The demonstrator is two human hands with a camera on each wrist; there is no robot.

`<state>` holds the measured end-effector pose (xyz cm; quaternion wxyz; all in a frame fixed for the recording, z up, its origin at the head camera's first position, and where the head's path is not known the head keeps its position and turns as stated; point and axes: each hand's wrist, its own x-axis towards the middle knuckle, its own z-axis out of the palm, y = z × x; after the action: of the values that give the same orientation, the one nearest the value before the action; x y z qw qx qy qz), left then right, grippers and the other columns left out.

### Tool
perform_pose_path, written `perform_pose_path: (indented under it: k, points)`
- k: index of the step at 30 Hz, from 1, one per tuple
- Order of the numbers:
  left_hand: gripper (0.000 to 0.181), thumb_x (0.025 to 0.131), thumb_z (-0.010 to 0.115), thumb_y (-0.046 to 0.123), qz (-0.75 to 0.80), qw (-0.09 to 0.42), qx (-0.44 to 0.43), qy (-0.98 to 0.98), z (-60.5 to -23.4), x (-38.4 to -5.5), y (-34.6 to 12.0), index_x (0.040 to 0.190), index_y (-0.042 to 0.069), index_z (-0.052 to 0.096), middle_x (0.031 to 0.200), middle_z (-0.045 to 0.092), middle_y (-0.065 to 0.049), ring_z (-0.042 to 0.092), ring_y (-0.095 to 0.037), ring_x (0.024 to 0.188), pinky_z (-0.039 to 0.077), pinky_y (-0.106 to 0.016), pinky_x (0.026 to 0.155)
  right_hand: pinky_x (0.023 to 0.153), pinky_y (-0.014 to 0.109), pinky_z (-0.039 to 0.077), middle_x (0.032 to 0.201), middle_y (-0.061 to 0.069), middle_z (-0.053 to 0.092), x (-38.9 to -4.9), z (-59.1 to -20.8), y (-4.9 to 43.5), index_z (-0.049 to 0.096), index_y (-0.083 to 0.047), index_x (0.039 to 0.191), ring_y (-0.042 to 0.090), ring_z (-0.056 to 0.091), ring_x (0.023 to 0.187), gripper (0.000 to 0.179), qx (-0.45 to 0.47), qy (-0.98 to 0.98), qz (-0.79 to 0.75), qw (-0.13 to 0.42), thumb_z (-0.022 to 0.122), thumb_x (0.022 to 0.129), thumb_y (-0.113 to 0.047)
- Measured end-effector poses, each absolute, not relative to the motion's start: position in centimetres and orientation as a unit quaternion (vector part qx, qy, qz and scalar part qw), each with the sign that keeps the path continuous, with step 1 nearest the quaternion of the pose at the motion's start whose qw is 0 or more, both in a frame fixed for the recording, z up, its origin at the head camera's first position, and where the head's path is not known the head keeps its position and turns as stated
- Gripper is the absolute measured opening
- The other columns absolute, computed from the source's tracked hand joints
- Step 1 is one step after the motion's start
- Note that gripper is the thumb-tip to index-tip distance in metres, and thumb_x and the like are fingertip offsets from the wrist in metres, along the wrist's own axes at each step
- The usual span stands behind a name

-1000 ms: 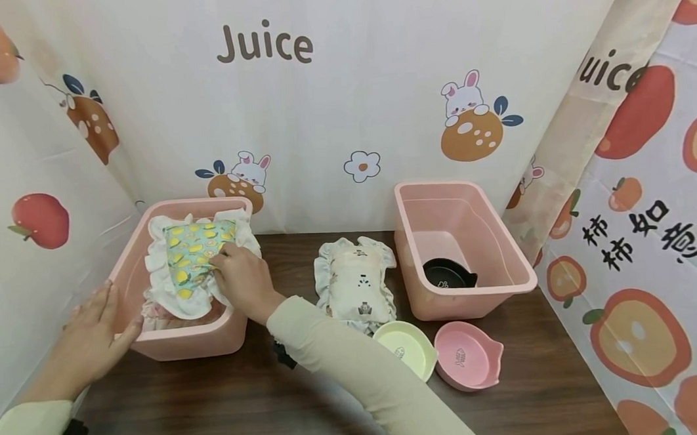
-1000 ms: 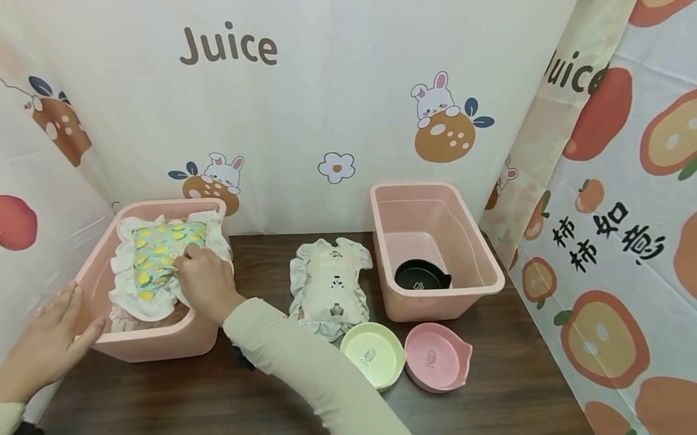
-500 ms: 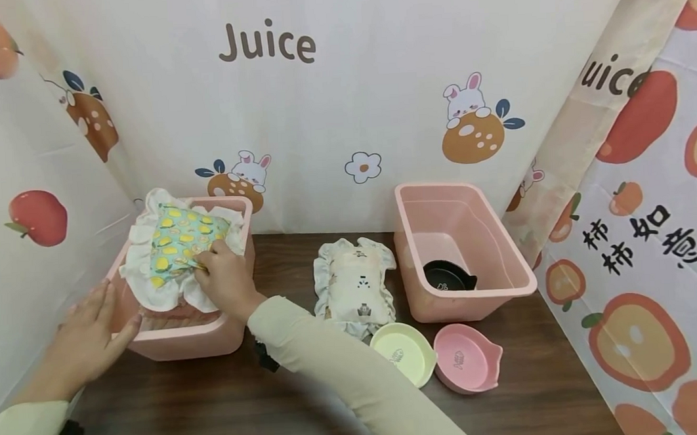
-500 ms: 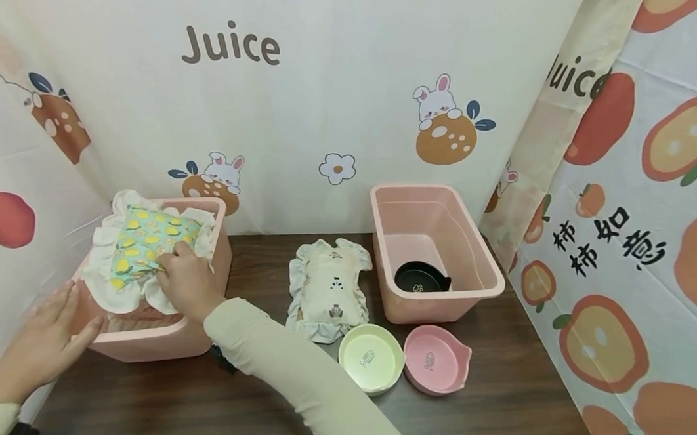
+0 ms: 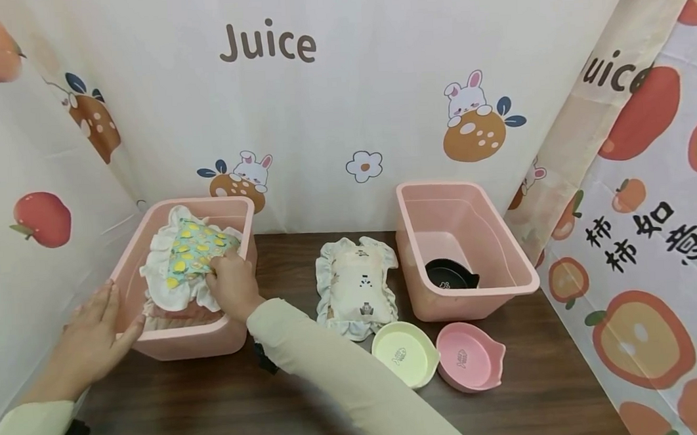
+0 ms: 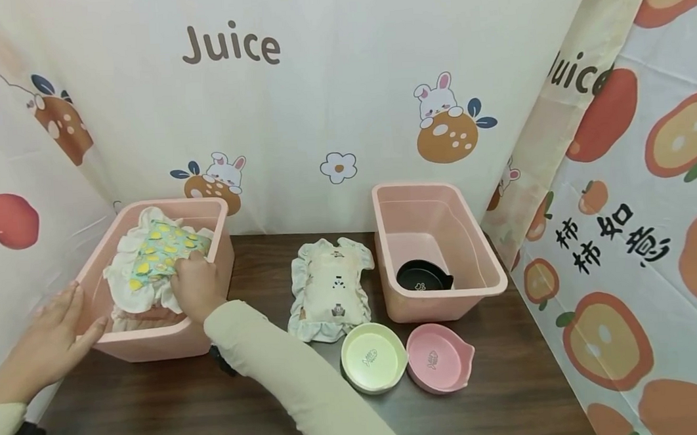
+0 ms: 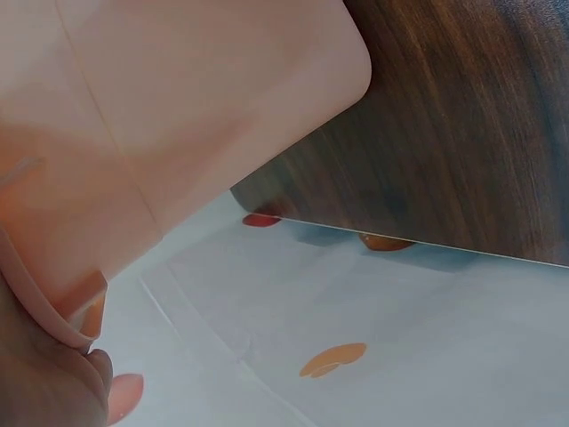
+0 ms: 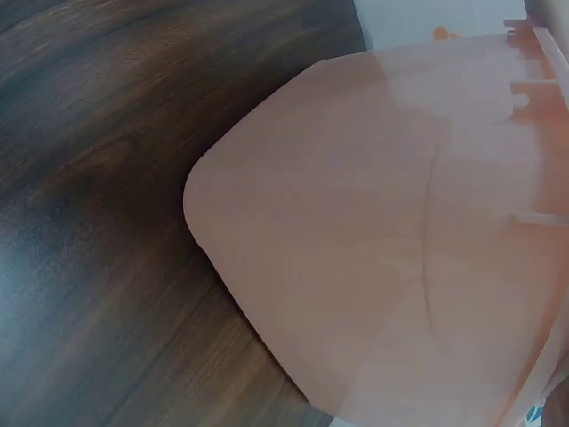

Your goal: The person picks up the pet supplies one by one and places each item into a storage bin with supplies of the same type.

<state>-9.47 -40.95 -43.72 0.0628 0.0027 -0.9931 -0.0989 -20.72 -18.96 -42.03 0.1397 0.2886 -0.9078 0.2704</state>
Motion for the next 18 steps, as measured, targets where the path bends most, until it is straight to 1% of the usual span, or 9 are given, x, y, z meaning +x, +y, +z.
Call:
perform_pose_path:
  k: [2,5,7,10,13,18]
  points:
    - [0.085,0.097,0.041,0.046,-0.099,0.061,0.006,-0.993,-43.7,-9.4,-41.0,0.145,-0.015,0.006,0.151,0.004,-0.037,0.001,-0.052,0.140,-0.009,-0.058,0.112,0.057,0.015,0.042,0.073,-0.006,0.051,-20.5,-41.8,-19.3,0.065,-0.020,0.070,0.003,0.051,0.066,0.021,0.281,-0.915,0.254,0.136,0.066,0.090,-0.022]
    - [0.084,0.097,0.041,0.045,-0.099,0.064,0.007,-0.993,-43.8,-9.3,-41.1,0.145,-0.016,0.007,0.151,0.005,-0.037,0.002,-0.052,0.140,-0.009,-0.058,0.112,0.059,0.018,0.044,0.072,-0.008,0.053,-20.0,-41.4,-19.8,0.065,-0.023,0.068,0.004,0.055,0.066,0.022,0.270,-0.930,0.223,0.113,0.066,0.090,-0.026]
    - [0.083,0.098,0.042,0.044,-0.101,0.069,0.005,-0.992,-43.8,-9.2,-41.2,0.145,-0.016,0.009,0.151,0.006,-0.037,0.003,-0.052,0.140,-0.009,-0.057,0.113,0.061,0.019,0.047,0.073,-0.008,0.054,-19.6,-41.2,-20.2,0.067,-0.025,0.069,0.004,0.057,0.068,0.021,0.265,-0.939,0.195,0.099,0.066,0.090,-0.030]
    - [0.083,0.098,0.042,0.043,-0.105,0.073,0.004,-0.992,-43.9,-9.2,-41.2,0.145,-0.016,0.010,0.151,0.008,-0.037,0.004,-0.052,0.140,-0.010,-0.056,0.113,0.061,0.018,0.050,0.076,-0.007,0.056,-19.5,-41.4,-20.7,0.070,-0.025,0.073,0.007,0.061,0.070,0.020,0.253,-0.948,0.169,0.090,0.065,0.090,-0.033]
    - [0.083,0.097,0.043,0.044,-0.110,0.070,0.007,-0.991,-43.9,-9.2,-41.1,0.146,-0.015,0.009,0.151,0.008,-0.037,0.004,-0.052,0.140,-0.010,-0.056,0.113,0.059,0.017,0.051,0.078,-0.006,0.057,-19.6,-41.6,-20.9,0.072,-0.023,0.078,0.009,0.064,0.072,0.018,0.248,-0.951,0.160,0.090,0.065,0.091,-0.034]
    - [0.084,0.097,0.042,0.046,-0.109,0.070,0.012,-0.991,-43.8,-9.3,-40.9,0.146,-0.013,0.007,0.151,0.008,-0.037,0.005,-0.051,0.140,-0.009,-0.057,0.113,0.057,0.017,0.051,0.077,-0.005,0.060,-20.0,-41.6,-21.1,0.074,-0.021,0.079,0.009,0.064,0.068,0.018,0.264,-0.949,0.127,0.114,0.064,0.091,-0.031]
